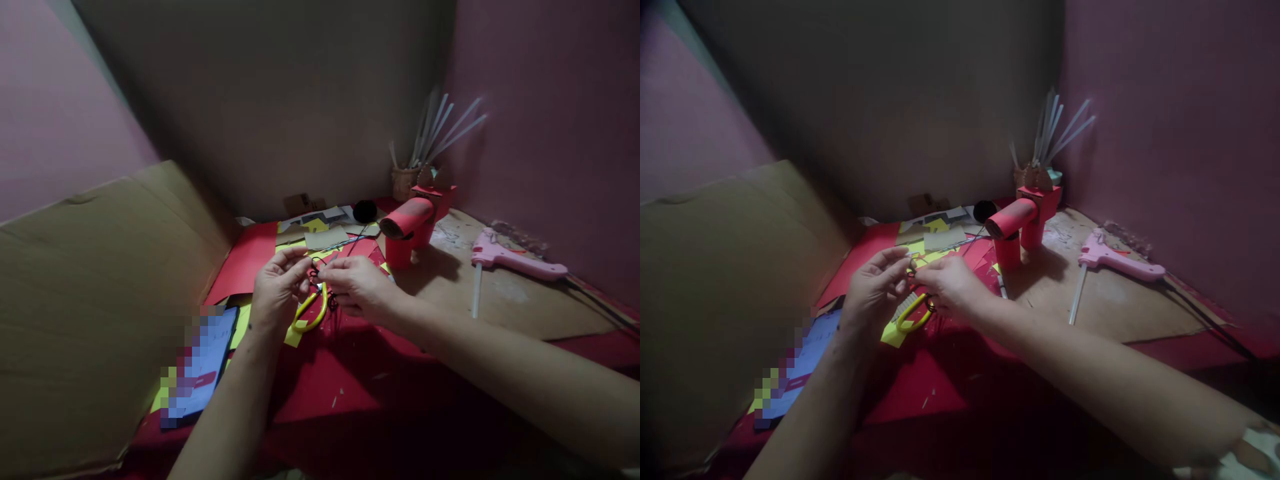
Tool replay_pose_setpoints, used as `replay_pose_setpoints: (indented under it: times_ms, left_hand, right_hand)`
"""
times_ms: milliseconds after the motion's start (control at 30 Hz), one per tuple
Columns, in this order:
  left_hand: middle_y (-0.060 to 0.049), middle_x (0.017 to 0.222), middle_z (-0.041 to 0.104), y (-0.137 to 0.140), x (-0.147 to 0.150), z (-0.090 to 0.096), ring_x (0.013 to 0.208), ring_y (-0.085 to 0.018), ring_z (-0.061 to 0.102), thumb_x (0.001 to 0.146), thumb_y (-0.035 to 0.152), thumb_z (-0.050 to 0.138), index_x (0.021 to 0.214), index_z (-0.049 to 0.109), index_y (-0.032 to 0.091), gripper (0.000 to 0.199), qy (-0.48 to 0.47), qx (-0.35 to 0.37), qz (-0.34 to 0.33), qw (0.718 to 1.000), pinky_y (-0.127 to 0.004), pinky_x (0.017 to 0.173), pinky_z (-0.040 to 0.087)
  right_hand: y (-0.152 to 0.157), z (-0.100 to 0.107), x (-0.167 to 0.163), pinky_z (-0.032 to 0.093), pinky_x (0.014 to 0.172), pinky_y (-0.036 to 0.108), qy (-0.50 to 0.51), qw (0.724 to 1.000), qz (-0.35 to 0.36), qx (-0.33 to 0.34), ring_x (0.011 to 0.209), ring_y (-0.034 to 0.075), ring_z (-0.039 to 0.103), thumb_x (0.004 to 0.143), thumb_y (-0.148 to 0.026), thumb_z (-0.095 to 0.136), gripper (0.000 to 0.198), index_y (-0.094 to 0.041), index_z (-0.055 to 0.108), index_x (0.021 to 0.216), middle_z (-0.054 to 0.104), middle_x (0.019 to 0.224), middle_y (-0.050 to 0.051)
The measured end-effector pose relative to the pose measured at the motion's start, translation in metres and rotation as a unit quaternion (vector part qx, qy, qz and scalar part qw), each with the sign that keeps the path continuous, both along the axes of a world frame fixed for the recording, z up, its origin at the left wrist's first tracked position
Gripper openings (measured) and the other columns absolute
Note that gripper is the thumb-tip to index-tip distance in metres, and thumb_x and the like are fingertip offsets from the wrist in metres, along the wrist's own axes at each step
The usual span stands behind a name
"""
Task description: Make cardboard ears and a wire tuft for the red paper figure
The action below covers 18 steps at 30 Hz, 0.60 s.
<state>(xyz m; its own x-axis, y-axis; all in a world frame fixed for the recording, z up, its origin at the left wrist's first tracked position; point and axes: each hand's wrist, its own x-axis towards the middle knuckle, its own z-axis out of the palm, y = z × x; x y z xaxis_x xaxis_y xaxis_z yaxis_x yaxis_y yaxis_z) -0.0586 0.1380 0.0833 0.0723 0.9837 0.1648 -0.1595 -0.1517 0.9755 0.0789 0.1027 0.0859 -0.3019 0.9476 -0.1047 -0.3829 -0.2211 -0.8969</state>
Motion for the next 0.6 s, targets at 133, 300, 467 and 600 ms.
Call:
replay_pose_setpoints:
  times_ms: [133,300,467,600]
  left_hand:
    - [-0.002,0.084,0.061,0.009,-0.015,0.0,0.047,-0.006,0.044,0.071,0.047,0.059,0.1,0.054,0.019,0.041,0.161,0.048,0.052,0.984,-0.021,0.042,0.034]
    - [0.0,0.069,0.059,0.015,-0.04,-0.002,0.059,-0.014,0.053,0.061,0.044,0.069,0.083,0.062,0.018,0.035,0.383,0.028,-0.01,0.923,-0.024,0.05,0.038]
    - [-0.004,0.076,0.062,0.009,-0.043,-0.009,0.08,-0.025,0.058,0.053,0.025,0.07,0.077,0.062,0.02,0.026,0.537,0.021,-0.05,0.842,-0.031,0.067,0.04]
    - [-0.008,0.094,0.066,0.01,-0.04,-0.007,0.087,-0.026,0.06,0.059,0.028,0.064,0.1,0.06,0.02,0.042,0.557,0.006,-0.075,0.827,-0.031,0.07,0.042]
  right_hand:
    - [-0.009,0.003,0.015,0.007,0.031,0.018,-0.026,0.999,-0.022,0.001,0.032,0.002,0.013,0.079,-0.019,0.06,0.015,-0.018,0.056,0.066,0.022,0.043,-0.012]
    - [-0.016,0.005,0.038,0.01,0.031,0.018,-0.104,0.994,-0.023,0.014,0.031,0.003,0.017,0.077,-0.021,0.065,0.014,-0.018,0.057,0.066,0.026,0.041,-0.011]
    - [-0.022,0.009,0.058,0.01,0.031,0.02,-0.213,0.976,-0.018,0.041,0.03,0.003,0.019,0.076,-0.023,0.065,0.013,-0.017,0.06,0.066,0.028,0.037,-0.011]
    - [-0.029,0.014,0.071,0.01,0.033,0.021,-0.289,0.956,-0.01,0.047,0.032,0.003,0.02,0.076,-0.024,0.065,0.018,-0.017,0.055,0.062,0.028,0.039,-0.011]
